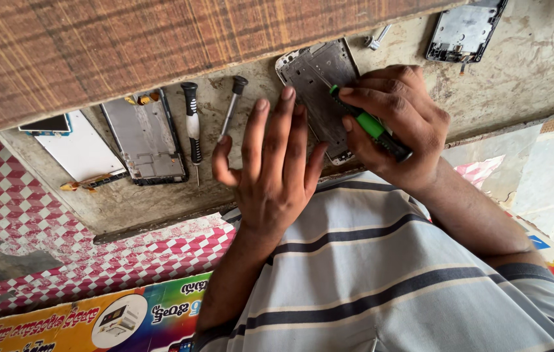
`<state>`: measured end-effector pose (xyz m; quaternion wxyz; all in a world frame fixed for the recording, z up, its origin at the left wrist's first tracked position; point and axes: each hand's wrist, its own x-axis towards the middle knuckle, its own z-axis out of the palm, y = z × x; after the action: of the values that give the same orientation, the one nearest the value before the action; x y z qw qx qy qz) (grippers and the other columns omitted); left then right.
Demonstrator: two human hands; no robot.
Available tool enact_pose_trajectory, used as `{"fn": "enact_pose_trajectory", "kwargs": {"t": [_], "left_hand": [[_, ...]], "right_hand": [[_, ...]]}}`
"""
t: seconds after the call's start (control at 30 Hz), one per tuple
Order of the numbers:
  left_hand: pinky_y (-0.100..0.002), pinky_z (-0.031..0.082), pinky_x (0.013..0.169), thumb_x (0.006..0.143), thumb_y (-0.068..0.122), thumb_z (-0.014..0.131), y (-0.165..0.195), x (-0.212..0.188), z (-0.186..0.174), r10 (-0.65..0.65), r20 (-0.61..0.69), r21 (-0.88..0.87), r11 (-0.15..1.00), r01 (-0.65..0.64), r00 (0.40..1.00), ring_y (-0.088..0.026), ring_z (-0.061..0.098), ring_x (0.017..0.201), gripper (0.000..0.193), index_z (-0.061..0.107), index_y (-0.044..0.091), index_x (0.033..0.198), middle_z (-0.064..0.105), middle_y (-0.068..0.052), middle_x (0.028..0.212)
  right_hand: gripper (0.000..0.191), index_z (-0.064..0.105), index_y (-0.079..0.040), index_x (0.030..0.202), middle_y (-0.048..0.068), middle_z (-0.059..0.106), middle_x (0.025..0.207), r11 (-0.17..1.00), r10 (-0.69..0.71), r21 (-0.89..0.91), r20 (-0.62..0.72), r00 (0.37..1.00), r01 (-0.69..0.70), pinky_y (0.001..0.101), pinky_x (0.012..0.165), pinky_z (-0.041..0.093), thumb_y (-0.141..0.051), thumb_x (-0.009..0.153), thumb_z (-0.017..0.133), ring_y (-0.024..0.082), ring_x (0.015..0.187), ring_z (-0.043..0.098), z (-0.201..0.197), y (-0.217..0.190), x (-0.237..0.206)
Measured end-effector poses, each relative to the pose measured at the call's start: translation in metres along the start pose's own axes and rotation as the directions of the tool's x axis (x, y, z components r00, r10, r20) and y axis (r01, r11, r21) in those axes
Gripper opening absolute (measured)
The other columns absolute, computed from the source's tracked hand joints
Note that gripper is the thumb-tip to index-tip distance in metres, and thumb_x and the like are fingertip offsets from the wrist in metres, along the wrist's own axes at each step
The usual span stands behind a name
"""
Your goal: The person uses a screwdriver to remove and reinsert screws from a disassembled mobile phone on a workbench. They repeatedly adjust the phone's position and handle small components while working on the device.
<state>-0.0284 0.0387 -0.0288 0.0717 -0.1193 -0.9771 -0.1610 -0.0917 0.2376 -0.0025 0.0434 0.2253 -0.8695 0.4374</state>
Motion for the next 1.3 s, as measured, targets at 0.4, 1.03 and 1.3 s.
{"fn": "enact_pose_trajectory", "kwargs": {"t": [0.4, 1.03, 1.3], "left_hand": [[-0.064, -0.002, 0.122, 0.112, 0.051, 0.068, -0.009, 0.025, -0.003, 0.010, 0.130, -0.088, 0.996, 0.001, 0.991, -0.031, 0.037, 0.155, 0.050, 0.067, 0.005, 0.131, 0.051, -0.013, 0.161], [-0.074, -0.010, 0.118, 0.107, 0.053, 0.070, -0.019, 0.029, 0.012, 0.022, 0.236, -0.145, 0.989, 0.012, 0.971, -0.034, 0.036, 0.153, 0.059, 0.065, 0.007, 0.143, 0.061, -0.009, 0.145], [-0.070, -0.015, 0.117, 0.106, 0.054, 0.073, -0.020, 0.036, 0.016, 0.026, 0.254, -0.136, 0.991, 0.009, 0.967, -0.023, 0.058, 0.126, 0.052, 0.070, 0.010, 0.134, 0.067, -0.001, 0.121]], "right_hand": [[0.021, 0.068, 0.007, 0.109, 0.020, 0.072, 0.105, 0.992, 0.085, 0.099, -0.085, 0.993, -0.076, 0.0464, 0.098, 0.056, 0.004, 0.089, 0.068, 0.037, 0.103, 0.071, 0.012, 0.010, 0.024], [0.028, 0.069, -0.004, 0.112, 0.010, 0.073, 0.100, 0.979, 0.157, -0.117, -0.104, 0.982, -0.169, 0.0303, 0.067, 0.056, -0.007, 0.093, 0.089, 0.019, 0.076, 0.073, 0.011, 0.039, 0.008], [0.024, 0.072, -0.006, 0.104, 0.009, 0.074, 0.097, 0.979, 0.131, -0.146, -0.080, 0.988, -0.142, 0.0325, 0.067, 0.057, -0.010, 0.090, 0.091, 0.022, 0.076, 0.073, 0.013, 0.064, -0.003]]}}
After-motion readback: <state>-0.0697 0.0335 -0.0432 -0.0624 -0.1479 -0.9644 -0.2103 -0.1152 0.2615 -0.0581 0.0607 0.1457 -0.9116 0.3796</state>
